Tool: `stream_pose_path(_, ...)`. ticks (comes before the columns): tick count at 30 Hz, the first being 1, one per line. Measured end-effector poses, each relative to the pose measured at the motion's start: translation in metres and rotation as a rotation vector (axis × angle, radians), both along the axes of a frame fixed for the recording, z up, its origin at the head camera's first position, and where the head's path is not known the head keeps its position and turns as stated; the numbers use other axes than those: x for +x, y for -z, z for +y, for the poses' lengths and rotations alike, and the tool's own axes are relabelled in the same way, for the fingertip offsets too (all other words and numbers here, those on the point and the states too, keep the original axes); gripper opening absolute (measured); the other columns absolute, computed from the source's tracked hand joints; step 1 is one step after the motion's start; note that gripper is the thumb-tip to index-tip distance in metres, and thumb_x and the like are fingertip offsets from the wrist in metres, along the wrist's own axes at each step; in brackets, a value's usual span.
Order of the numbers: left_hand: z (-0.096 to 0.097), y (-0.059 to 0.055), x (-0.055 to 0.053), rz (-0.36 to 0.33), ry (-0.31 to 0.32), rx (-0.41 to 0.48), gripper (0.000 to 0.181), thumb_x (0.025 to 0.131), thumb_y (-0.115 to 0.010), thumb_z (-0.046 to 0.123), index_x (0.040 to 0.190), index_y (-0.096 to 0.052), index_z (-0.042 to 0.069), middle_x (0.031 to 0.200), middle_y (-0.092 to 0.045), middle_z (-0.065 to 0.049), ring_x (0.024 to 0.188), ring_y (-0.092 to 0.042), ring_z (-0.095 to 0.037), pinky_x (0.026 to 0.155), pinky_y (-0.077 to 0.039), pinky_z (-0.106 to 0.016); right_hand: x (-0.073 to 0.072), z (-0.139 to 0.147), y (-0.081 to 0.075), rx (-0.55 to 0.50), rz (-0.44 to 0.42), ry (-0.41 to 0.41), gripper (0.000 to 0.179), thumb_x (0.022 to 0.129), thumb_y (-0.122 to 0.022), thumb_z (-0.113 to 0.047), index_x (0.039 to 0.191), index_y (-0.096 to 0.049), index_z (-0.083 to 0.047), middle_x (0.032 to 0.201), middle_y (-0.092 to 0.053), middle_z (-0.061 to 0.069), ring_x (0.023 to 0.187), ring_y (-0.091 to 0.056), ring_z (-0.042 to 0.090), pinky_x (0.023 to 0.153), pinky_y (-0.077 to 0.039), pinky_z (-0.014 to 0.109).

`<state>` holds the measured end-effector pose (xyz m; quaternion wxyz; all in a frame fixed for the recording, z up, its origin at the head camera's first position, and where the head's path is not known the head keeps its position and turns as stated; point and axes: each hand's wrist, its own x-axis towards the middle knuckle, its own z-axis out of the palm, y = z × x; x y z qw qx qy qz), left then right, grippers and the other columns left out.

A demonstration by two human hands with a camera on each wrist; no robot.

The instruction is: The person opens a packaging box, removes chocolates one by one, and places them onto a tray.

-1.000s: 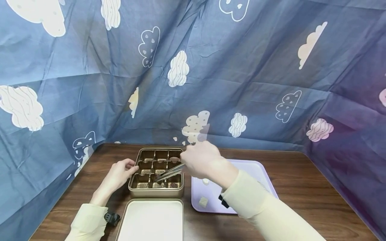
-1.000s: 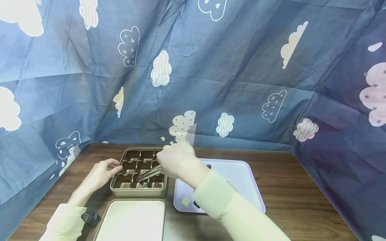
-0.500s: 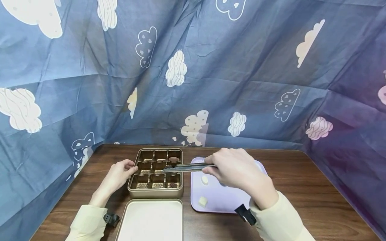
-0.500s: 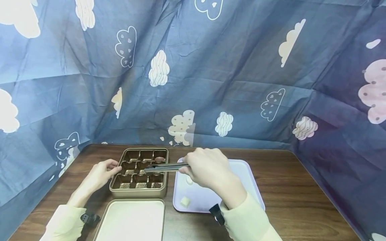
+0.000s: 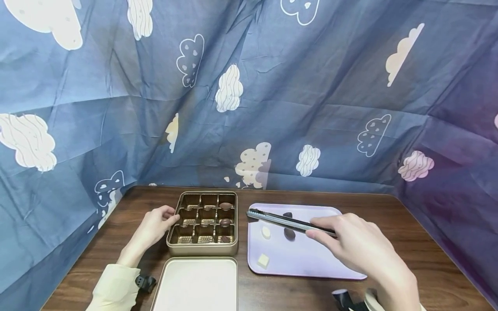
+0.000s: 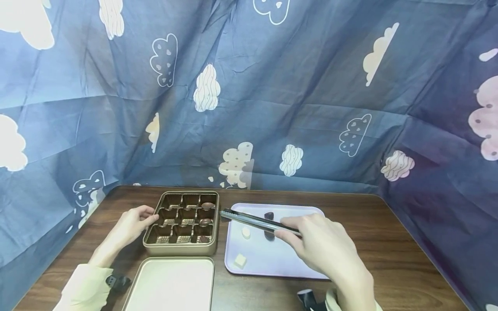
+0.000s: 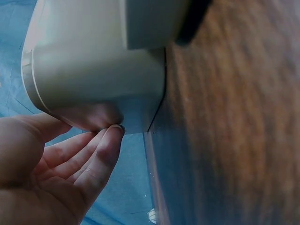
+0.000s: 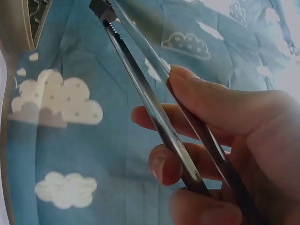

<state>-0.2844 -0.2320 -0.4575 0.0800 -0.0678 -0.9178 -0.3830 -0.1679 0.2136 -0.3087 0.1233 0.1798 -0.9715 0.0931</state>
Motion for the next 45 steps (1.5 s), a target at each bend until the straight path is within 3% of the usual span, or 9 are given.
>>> stream_pose_path(6, -0.002, 0.0, 0.001, -0.001, -0.005, -0.005, 0.022, 0.093, -0.067, 0.014, 0.104, -0.064, -0.005, 0.091, -0.07, -0.012, 0.075, -0.068, -0.02, 0.068, -0.055, -0.036, 0.008, 0.024, 0.013, -0.003, -0.059, 0.078, 0.027, 0.089, -0.056, -0.064, 0.102, -0.071, -0.045, 0.079, -0.059, -0.02, 0.071, -0.052, 0.005, 0.055, -0.044, 0.042)
stream_pose_path(12, -0.005, 0.0, 0.002, -0.001, -0.013, 0.003, 0.021, 0.093, -0.067, 0.014, 0.104, -0.065, -0.005, 0.09, -0.07, -0.012, 0.075, -0.068, -0.021, 0.067, -0.055, -0.036, 0.009, 0.045, 0.028, 0.0, -0.122, 0.098, 0.038, 0.088, -0.058, -0.064, 0.106, -0.074, -0.035, 0.097, -0.07, -0.01, 0.09, -0.064, 0.014, 0.064, -0.05, 0.053)
stream_pose_path(17, -0.005, -0.003, 0.001, 0.006, -0.013, 0.004, 0.021, 0.093, -0.067, 0.013, 0.103, -0.065, -0.005, 0.09, -0.07, -0.012, 0.075, -0.068, -0.02, 0.067, -0.055, -0.035, 0.006, 0.062, 0.038, 0.01, -0.202, 0.109, 0.042, 0.087, -0.059, -0.064, 0.106, -0.075, -0.031, 0.103, -0.071, -0.006, 0.101, -0.065, 0.024, 0.067, -0.049, 0.058)
stream_pose_path(21, -0.004, -0.003, 0.001, 0.019, -0.02, 0.006, 0.02, 0.093, -0.066, 0.012, 0.103, -0.065, -0.005, 0.09, -0.07, -0.012, 0.074, -0.068, -0.02, 0.067, -0.055, -0.036, -0.001, 0.07, 0.048, 0.017, -0.272, 0.111, 0.038, 0.086, -0.062, -0.062, 0.102, -0.076, -0.03, 0.1, -0.071, -0.005, 0.098, -0.066, 0.023, 0.066, -0.049, 0.059)
stream_pose_path(28, -0.001, 0.001, 0.001, 0.004, 0.0, 0.013, 0.021, 0.093, -0.066, 0.013, 0.103, -0.064, -0.005, 0.088, -0.07, -0.01, 0.073, -0.068, -0.017, 0.066, -0.055, -0.032, -0.008, 0.082, 0.065, 0.033, -0.434, 0.131, 0.019, 0.084, -0.067, -0.055, 0.088, -0.074, -0.038, 0.083, -0.062, -0.016, 0.081, -0.056, 0.006, 0.062, -0.047, 0.051)
stream_pose_path(36, -0.001, 0.001, 0.002, 0.005, -0.012, 0.007, 0.02, 0.092, -0.067, 0.012, 0.103, -0.064, -0.005, 0.088, -0.07, -0.009, 0.073, -0.067, -0.017, 0.066, -0.055, -0.033, -0.009, 0.089, 0.069, 0.033, -0.446, 0.136, 0.026, 0.084, -0.068, -0.052, 0.094, -0.076, -0.029, 0.097, -0.07, -0.004, 0.094, -0.064, 0.02, 0.067, -0.048, 0.06)
stream_pose_path(41, 0.001, 0.0, 0.002, 0.002, 0.006, 0.005, 0.021, 0.093, -0.066, 0.013, 0.104, -0.064, -0.005, 0.088, -0.07, -0.01, 0.074, -0.067, -0.018, 0.066, -0.055, -0.034, -0.002, 0.087, 0.063, 0.088, -0.429, 0.217, 0.031, 0.083, -0.067, -0.058, 0.095, -0.074, -0.031, 0.096, -0.068, -0.005, 0.093, -0.062, 0.019, 0.065, -0.047, 0.059)
stream_pose_path(45, 0.001, 0.0, 0.001, 0.007, 0.001, -0.001, 0.02, 0.093, -0.066, 0.013, 0.103, -0.065, -0.005, 0.089, -0.07, -0.01, 0.074, -0.068, -0.019, 0.066, -0.055, -0.035, 0.002, 0.079, 0.061, 0.097, -0.407, 0.212, 0.028, 0.083, -0.067, -0.058, 0.094, -0.074, -0.034, 0.093, -0.068, -0.007, 0.087, -0.061, 0.015, 0.063, -0.048, 0.055)
